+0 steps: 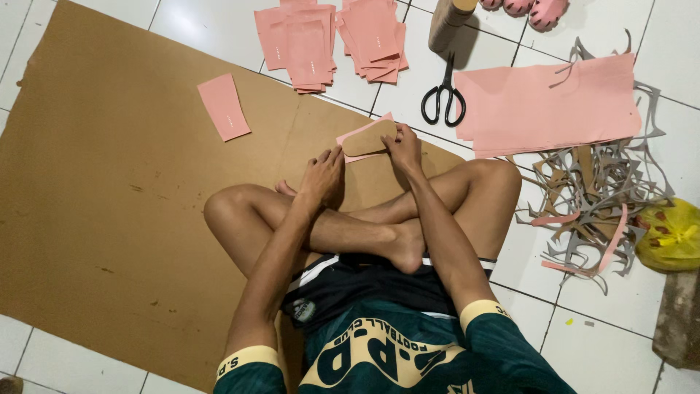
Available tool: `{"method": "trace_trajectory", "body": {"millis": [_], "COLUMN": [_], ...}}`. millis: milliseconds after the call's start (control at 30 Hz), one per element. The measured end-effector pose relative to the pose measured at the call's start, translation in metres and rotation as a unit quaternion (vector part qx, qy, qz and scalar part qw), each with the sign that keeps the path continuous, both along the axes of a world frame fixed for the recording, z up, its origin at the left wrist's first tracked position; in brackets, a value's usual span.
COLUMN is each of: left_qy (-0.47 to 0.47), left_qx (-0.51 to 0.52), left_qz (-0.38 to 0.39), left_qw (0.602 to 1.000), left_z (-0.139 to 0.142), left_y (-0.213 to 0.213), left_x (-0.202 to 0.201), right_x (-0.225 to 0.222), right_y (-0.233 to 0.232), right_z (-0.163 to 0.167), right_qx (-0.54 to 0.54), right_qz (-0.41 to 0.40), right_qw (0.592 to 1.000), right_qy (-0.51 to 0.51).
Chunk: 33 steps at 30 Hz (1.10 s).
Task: The person sits on the floor and repeatedly places a grey insole template onto pink foam sheets, aligns it, and presses down to transfer the shape. They then lift the template and set the marked foam aside, repeating the process with new sheets.
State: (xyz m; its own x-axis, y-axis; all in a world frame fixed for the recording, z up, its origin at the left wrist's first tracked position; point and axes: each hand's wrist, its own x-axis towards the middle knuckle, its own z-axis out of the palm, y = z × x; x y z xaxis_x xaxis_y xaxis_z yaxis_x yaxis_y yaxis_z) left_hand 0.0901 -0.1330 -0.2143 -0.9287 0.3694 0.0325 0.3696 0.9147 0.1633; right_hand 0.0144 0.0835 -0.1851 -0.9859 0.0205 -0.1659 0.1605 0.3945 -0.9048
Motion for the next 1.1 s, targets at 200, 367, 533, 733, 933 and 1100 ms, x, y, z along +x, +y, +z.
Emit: {"method": "trace_trajectory", "body": {"millis": [200,367,533,733,933,1100], "left_qy": [-0.014,-0.024,0.004,-0.008,-0.014,-0.041], "left_qx": [0.037,0.017,0.013,0.016,0.01,0.064], "left_qz": [0.005,0.011,0.004,0.007,0.009,0.06], "left_qw": [0.999,1.0,1.0,1.0,1.0,0.995], "left_z": [-0.012,-0.018,-0.025,-0.028,-0.024,-0.016], "left_y": [-0.003,0.001,0.001,0.001,0.002,0.013], "left_x": [-0.003,-0.003,-0.004,-0.005,-0.006,-0.002], "right_x": [0.002,0.003,-0.002,-0.001,-0.009,-0.004], "right_y": [0.003,0.011,0.018,0.014,0.016,0.016], "right_z": [-0.005,-0.009,-0.016,-0.014,-0.011,-0.012], "right_qx": [0.008,0.116,0.053,0.134,0.205,0.164], "right_qz": [-0.004,-0.008,-0.048,-0.075,-0.027,-0.031], "right_qw": [1.0,0.992,0.997,0.988,0.978,0.986], "right_qy": [0.005,0.057,0.023,-0.024,-0.021,0.024]}}
